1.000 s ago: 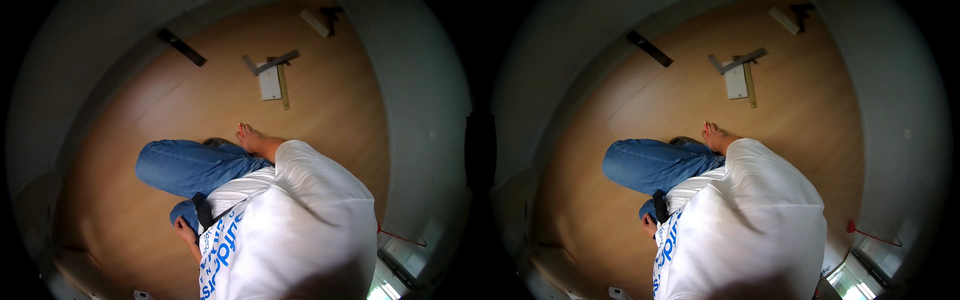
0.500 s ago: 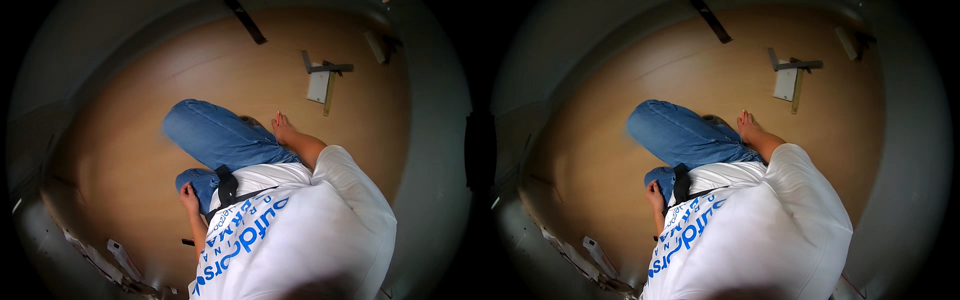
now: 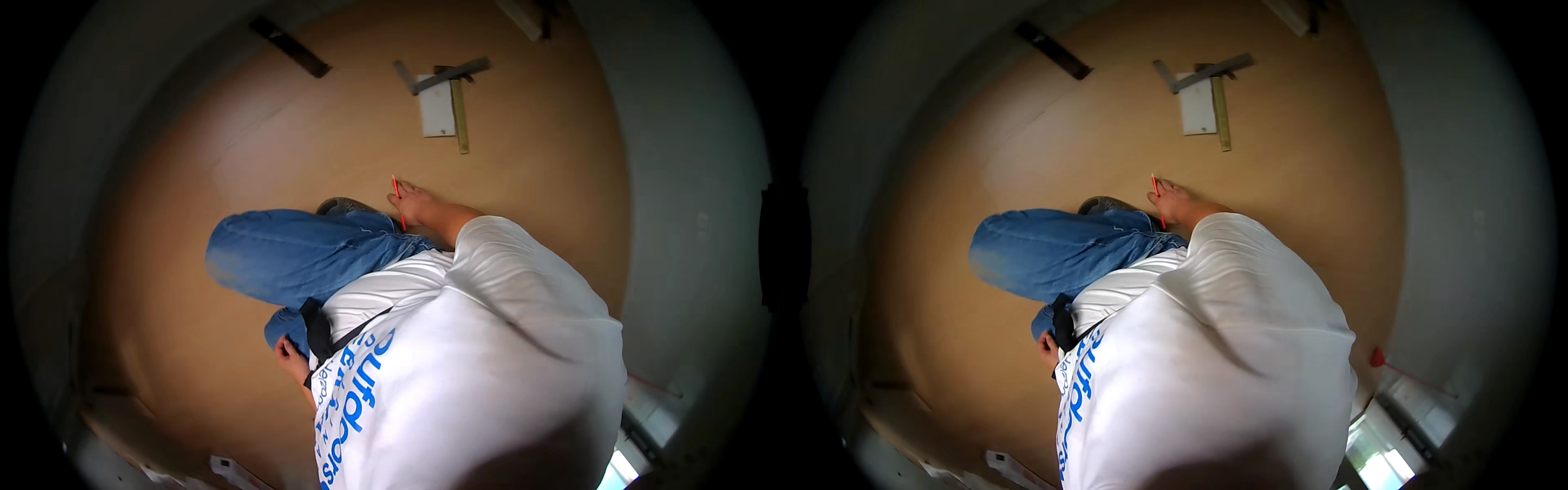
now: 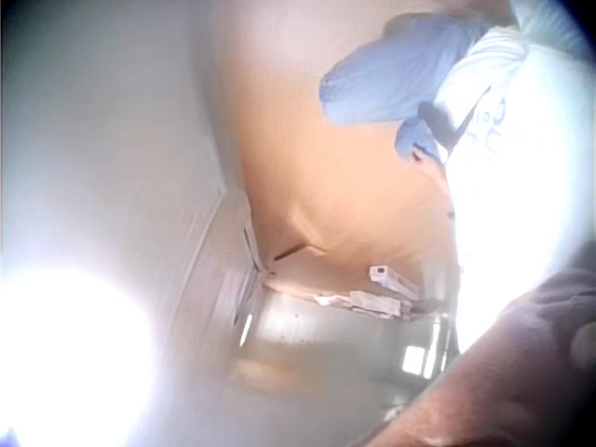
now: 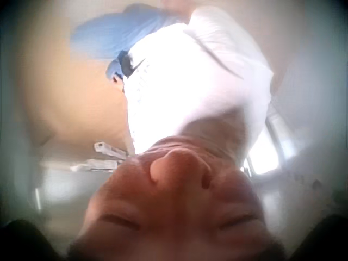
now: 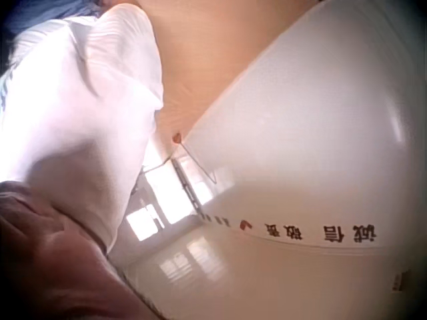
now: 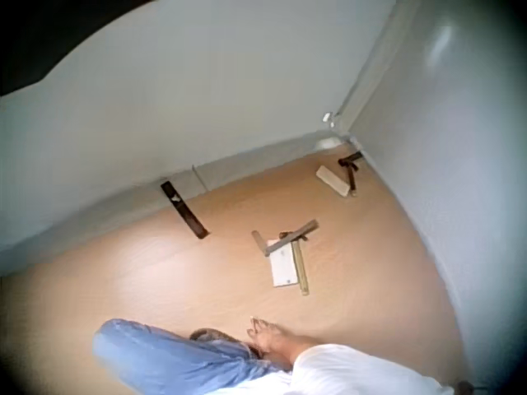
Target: The person fits wooden planks into place on a floor, marks them with a pencil and ruler, and secures them using a hammer and a spacers.
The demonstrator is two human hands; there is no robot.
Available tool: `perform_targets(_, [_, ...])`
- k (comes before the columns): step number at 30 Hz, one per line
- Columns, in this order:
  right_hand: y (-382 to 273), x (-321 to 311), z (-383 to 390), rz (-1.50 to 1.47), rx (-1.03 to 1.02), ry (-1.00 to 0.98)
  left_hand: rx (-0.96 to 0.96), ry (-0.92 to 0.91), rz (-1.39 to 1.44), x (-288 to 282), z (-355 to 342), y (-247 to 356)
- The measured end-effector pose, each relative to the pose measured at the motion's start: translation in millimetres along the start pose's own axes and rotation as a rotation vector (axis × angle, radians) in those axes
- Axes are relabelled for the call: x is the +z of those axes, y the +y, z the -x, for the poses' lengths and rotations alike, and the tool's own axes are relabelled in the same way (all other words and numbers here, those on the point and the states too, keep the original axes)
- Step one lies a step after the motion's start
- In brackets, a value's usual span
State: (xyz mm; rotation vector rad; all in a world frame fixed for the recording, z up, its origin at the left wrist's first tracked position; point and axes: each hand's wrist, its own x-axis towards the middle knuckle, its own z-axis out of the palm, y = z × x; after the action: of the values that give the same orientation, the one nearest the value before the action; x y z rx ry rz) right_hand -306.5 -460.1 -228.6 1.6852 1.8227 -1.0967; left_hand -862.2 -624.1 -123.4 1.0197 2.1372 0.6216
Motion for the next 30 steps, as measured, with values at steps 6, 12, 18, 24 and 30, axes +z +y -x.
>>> perform_targets(6, [2, 16, 74, -0.068, 0.126, -0.083, 0.025, -0.276, 0.089, -31, -55, -78])
perform_targets(12, [-1, 44, 90, -0.052, 0.185, -0.076, -0.184, -0.161, 0.184, -20, -54, -39])
perform_targets(18, [0, 41, 64, -0.067, 0.146, 0.000, -0.162, -0.184, 0.145, -16, -68, -44])
perform_targets(24, [42, 95, 25, -0.208, 0.176, -0.110, -0.290, -0.118, 0.386, -1, -29, -53])
perform_targets(30, [60, 29, -8, -0.063, 0.058, -0.170, -0.452, 0.307, 0.633, -14, -25, -79])
